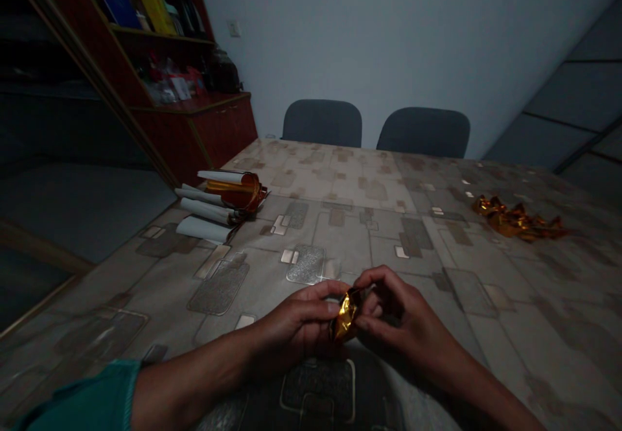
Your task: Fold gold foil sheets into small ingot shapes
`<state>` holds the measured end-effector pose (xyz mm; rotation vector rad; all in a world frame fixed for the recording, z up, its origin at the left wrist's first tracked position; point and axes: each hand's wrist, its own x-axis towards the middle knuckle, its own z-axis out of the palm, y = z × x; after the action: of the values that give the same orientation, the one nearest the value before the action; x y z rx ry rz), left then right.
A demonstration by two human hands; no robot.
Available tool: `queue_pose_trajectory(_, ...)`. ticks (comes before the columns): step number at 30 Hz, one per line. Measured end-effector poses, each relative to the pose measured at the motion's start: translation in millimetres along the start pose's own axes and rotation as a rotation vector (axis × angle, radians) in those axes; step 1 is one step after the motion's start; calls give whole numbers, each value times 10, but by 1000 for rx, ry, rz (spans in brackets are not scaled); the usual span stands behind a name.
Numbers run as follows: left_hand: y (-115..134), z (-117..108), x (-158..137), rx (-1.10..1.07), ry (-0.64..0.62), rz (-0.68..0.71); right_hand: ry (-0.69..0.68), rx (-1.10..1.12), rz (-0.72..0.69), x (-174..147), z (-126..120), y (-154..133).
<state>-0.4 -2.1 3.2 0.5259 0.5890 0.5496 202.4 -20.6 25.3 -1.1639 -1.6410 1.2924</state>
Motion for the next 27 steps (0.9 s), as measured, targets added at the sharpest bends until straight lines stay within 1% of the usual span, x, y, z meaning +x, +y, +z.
queue_pose_trajectory(3,-30,4,3,18,12,31,-26,104,46,-14,27,-35)
queue_pose_trajectory(6,-47,4,2,52,21,70,-45,159,20,-12,43,-52)
queue_pose_trajectory(11,-40,-9,10,120,-28,111,-16,24,-102,5,30,-51)
queue_pose_trajectory(13,-41,-20,15,117,-20,118,-10,37,-113,0,29,-49)
queue_pose_trajectory(17,-49,-37,10,83,-32,131,2,238,-14,-16,45,-20)
queue_pose_trajectory(20,-37,-31,-5,66,-54,89,-3,309,40,-15,58,21)
queue_pose_trajectory(23,-27,-23,-9,64,-62,61,-44,344,80,-14,62,56)
queue_pose_trajectory(27,-50,-30,16,93,-88,85,-117,458,145,-20,62,72)
